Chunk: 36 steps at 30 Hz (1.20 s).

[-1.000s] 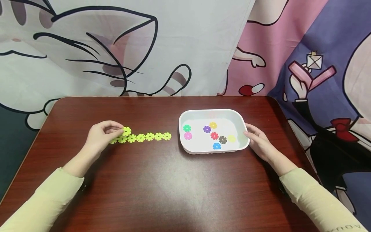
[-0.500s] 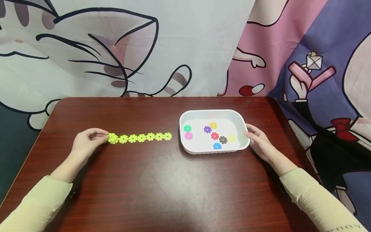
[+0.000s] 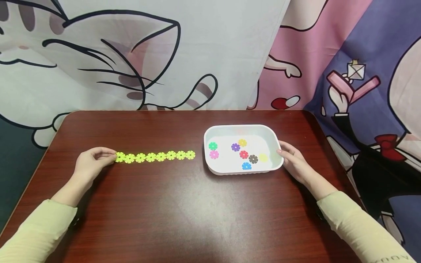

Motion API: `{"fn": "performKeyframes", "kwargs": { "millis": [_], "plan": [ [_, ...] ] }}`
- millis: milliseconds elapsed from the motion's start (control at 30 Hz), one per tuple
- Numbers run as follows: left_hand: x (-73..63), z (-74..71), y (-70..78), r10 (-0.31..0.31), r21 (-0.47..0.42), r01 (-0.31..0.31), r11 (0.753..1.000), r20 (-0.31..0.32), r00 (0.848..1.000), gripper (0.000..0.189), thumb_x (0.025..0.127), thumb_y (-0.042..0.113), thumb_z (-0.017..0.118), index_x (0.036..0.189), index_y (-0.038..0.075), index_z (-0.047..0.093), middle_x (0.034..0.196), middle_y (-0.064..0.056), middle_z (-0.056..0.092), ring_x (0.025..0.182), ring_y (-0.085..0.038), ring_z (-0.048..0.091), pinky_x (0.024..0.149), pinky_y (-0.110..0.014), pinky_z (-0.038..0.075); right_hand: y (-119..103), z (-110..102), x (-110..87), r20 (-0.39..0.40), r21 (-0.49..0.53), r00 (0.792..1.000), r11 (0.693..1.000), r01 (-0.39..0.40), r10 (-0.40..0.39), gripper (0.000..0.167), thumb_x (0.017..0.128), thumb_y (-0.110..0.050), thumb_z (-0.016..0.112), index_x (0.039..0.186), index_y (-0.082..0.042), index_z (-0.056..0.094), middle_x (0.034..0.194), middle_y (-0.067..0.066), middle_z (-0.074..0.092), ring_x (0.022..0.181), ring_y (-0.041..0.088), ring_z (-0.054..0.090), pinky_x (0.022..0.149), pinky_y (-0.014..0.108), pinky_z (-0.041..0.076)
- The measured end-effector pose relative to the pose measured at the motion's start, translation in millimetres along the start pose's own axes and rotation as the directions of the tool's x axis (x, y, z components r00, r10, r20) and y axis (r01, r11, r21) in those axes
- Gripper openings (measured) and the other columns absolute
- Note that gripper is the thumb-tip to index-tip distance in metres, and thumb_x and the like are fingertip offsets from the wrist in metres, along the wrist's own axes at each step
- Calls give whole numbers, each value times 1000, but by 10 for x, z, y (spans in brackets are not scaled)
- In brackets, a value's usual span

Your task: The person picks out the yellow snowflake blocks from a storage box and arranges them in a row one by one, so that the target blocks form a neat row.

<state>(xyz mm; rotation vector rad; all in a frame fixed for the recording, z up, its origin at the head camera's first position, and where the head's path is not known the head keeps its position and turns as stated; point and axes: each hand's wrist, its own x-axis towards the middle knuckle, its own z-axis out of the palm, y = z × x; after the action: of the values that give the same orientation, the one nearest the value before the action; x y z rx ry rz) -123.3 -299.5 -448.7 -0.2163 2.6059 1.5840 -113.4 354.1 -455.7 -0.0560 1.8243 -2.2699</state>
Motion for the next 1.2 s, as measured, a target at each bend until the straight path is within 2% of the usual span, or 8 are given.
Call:
{"fn": "performKeyframes", "kwargs": {
  "millis": [100, 233, 367, 467, 533, 667, 767, 1200],
  "plan": [
    [0, -1, -7, 6, 47, -5, 999, -12, 1000, 5, 97, 13, 75, 102, 11, 78, 75, 35, 67, 71, 15, 65, 67, -7, 51, 1, -1, -1, 2, 3, 1000, 1000, 1, -1, 34, 109, 1, 46, 133, -15, 62, 127, -4, 69, 112, 5, 67, 95, 18, 55],
    [-1, -5, -8, 12, 113, -8, 994, -32, 999, 22, 97, 15, 75, 109, -3, 75, 73, 38, 64, 70, 17, 63, 67, -7, 48, -6, 1, 1, 4, 8, 1000, 1000, 0, -1, 34, 108, 1, 46, 133, -15, 62, 126, -4, 69, 112, 5, 67, 95, 18, 56],
    [0, -15, -9, 11, 169, -3, 986, -49, 999, 29, 97, 17, 74, 114, -7, 74, 71, 40, 60, 69, 18, 60, 67, -6, 46, -10, 5, 3, -1, 16, 1000, 1000, -4, 4, 34, 108, 2, 46, 132, -16, 63, 125, -4, 70, 111, 5, 68, 94, 18, 56],
    [1, -24, -15, 17, 220, -6, 975, -51, 999, 32, 98, 19, 73, 116, -7, 74, 72, 40, 59, 69, 19, 57, 67, -7, 45, -10, 8, 6, -3, 13, 1000, 1000, -7, 7, 34, 108, 2, 46, 132, -16, 63, 125, -5, 70, 110, 5, 68, 93, 19, 57],
    [2, -30, -16, 33, 261, -19, 965, -49, 998, 31, 98, 20, 73, 115, -5, 75, 74, 35, 62, 69, 19, 56, 68, -8, 44, -11, 14, 9, -3, 8, 1000, 1000, -8, 8, 34, 108, 1, 46, 132, -16, 63, 126, -5, 69, 111, 5, 67, 94, 19, 57],
    [13, -29, -16, 82, 345, -61, 937, -46, 996, 28, 97, 22, 75, 110, -2, 78, 81, 7, 79, 68, 22, 53, 72, -12, 43, -13, 20, 14, -9, 4, 1000, 1000, -4, 4, 33, 108, 1, 46, 132, -16, 63, 126, -4, 68, 111, 6, 67, 94, 19, 56],
    [21, -26, -17, 118, 392, -90, 916, -47, 992, 26, 96, 22, 76, 107, -1, 79, 87, -10, 82, 67, 24, 51, 72, -14, 43, -12, 20, 17, -11, 3, 1000, 1000, -4, 4, 33, 108, 0, 46, 131, -16, 63, 126, -4, 68, 112, 6, 66, 95, 19, 56],
    [39, 2, -28, 191, 416, -147, 898, -66, 979, 19, 92, 18, 79, 97, 0, 79, 78, -3, 77, 63, 18, 52, 67, -9, 41, -1, 9, 4, -17, 21, 1000, 1000, -1, 2, 34, 108, 2, 46, 130, -17, 64, 123, -5, 69, 110, 5, 67, 94, 18, 56]
  ]
}}
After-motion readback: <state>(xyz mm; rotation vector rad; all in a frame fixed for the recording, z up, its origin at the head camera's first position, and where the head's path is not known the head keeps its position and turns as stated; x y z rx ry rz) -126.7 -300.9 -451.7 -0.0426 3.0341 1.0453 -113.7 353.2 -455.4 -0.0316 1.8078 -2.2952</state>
